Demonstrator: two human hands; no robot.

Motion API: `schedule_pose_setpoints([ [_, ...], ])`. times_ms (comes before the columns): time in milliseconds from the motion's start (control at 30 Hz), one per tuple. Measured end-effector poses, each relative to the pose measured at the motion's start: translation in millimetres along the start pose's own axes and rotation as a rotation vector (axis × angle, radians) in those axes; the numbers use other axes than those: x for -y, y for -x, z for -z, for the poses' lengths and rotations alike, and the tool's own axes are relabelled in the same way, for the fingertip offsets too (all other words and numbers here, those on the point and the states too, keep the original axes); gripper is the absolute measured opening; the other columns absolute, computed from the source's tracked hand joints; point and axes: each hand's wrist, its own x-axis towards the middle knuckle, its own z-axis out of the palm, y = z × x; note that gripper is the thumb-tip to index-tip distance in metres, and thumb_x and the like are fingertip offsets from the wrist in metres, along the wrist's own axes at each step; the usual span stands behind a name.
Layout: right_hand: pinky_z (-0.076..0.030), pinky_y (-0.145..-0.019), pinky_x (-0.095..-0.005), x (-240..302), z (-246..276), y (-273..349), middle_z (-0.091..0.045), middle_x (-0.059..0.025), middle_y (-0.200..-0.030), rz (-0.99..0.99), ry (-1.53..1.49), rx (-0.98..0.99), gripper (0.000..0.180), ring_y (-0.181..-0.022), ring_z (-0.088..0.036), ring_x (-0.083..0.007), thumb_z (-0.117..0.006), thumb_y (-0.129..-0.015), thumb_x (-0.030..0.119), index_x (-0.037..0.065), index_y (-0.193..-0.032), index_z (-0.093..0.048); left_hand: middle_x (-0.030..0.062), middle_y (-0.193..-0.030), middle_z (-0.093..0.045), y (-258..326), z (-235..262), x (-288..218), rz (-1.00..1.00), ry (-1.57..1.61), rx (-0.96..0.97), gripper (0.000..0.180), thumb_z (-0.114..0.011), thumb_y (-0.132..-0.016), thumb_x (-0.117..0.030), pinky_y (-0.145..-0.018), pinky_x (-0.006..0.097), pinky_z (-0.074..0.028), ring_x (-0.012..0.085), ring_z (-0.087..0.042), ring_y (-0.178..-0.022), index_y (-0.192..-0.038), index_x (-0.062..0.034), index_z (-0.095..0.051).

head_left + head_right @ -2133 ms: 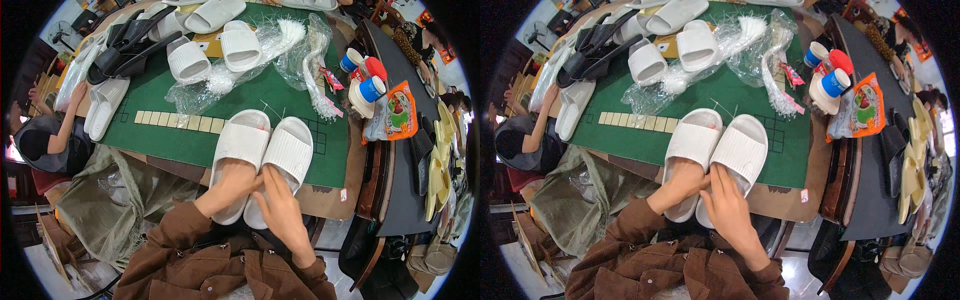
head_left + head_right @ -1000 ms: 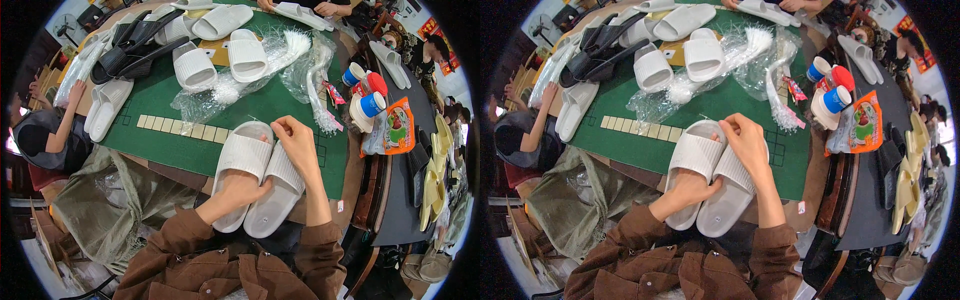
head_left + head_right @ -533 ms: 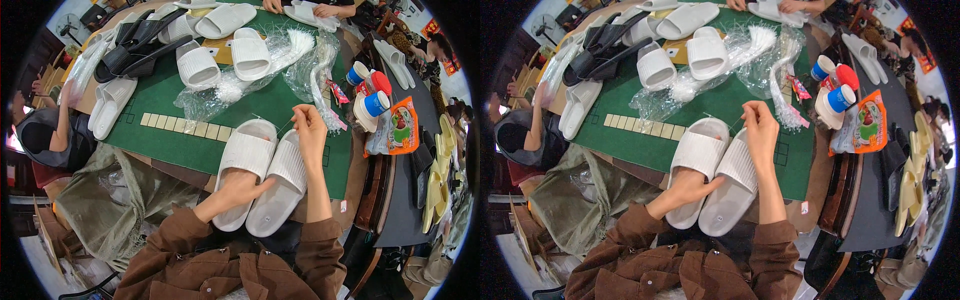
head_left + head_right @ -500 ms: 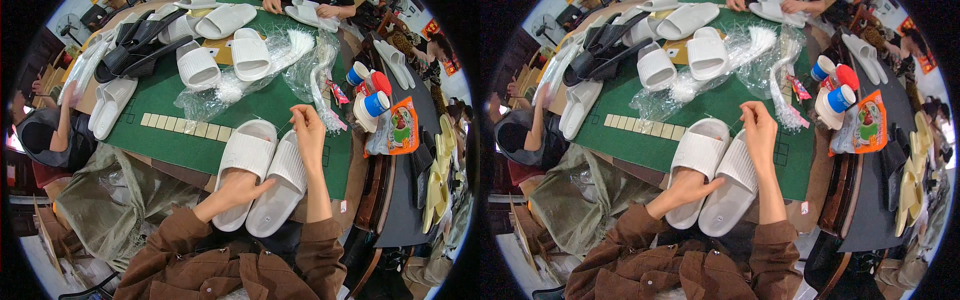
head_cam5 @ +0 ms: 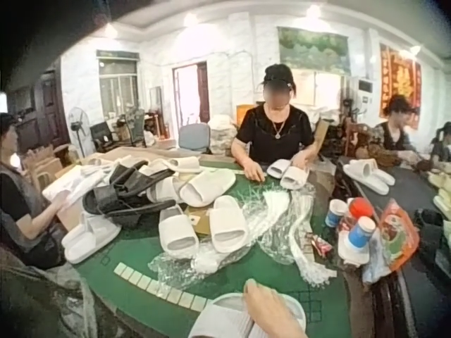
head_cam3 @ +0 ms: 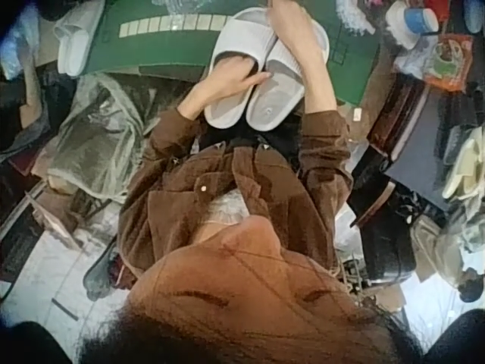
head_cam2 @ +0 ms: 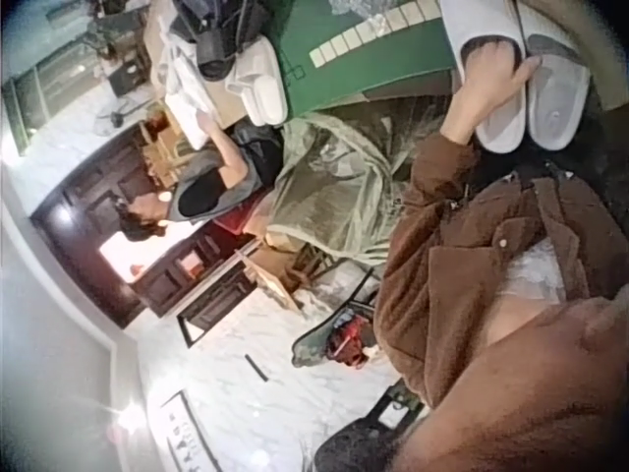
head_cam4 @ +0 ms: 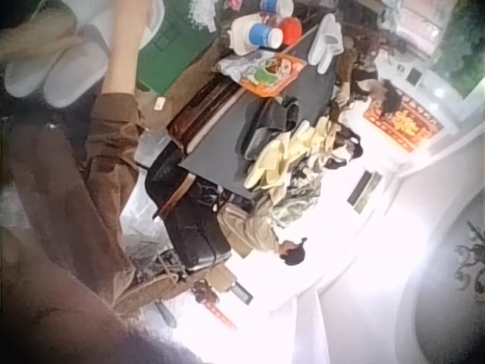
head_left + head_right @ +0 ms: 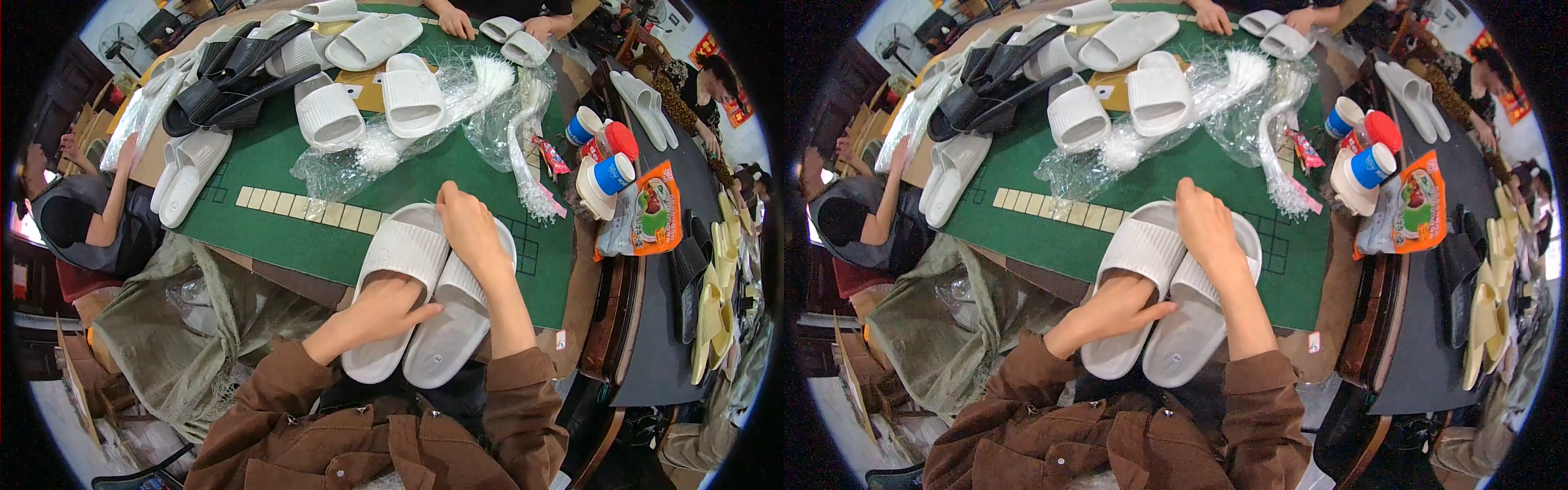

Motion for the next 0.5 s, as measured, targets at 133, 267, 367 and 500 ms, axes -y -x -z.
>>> schedule_pose_setpoints([
  [133, -0.046, -0.071, -0.0482, -3, 2, 0, -0.063, -0.0209, -0.083, -0.054, -0.071, -0.125, 0.011, -0.081, -0.060, -0.0411, -0.053, -0.088, 0.010, 0.000, -0.091, -0.054, 0.0286, -0.085, -0.057, 10, -14, 7, -0.263, -0.143, -0.359, 0.046, -0.057, -0.089, -0.037, -0.070, 0.047, -0.047, 0.0437, -0.058, -0.080, -0.095, 0.0074, -0.054],
  [267, -0.047, -0.071, -0.0466, -3, 10, 3, -0.063, -0.0215, -0.080, 0.000, -0.236, -0.100, 0.015, -0.080, -0.061, -0.0410, -0.054, -0.088, 0.011, 0.000, -0.098, -0.056, 0.0257, -0.084, -0.057, 10, -21, 14, -0.303, -0.188, -0.466, 0.041, -0.060, -0.087, -0.035, -0.068, 0.046, -0.048, 0.0417, -0.059, -0.078, -0.095, 0.0053, -0.055],
  [367, -0.048, -0.072, -0.0445, -10, 1, 1, -0.064, -0.0215, -0.081, -0.009, -0.085, -0.100, 0.017, -0.081, -0.062, -0.0399, -0.054, -0.088, 0.011, 0.000, -0.099, -0.059, 0.0235, -0.082, -0.058, 9, -23, 11, -0.234, -0.205, -0.398, 0.040, -0.060, -0.086, -0.035, -0.065, 0.045, -0.049, 0.0399, -0.059, -0.074, -0.093, 0.0046, -0.055],
  [500, -0.048, -0.073, -0.0431, -11, 4, -6, -0.065, -0.0213, -0.085, -0.008, -0.077, -0.013, 0.017, -0.082, -0.062, -0.0387, -0.052, -0.088, 0.011, -0.001, -0.095, -0.062, 0.0220, -0.080, -0.058, 9, -24, 8, -0.254, -0.241, -0.428, 0.038, -0.062, -0.086, -0.034, -0.062, 0.044, -0.049, 0.0385, -0.060, -0.072, -0.092, 0.0039, -0.056],
])
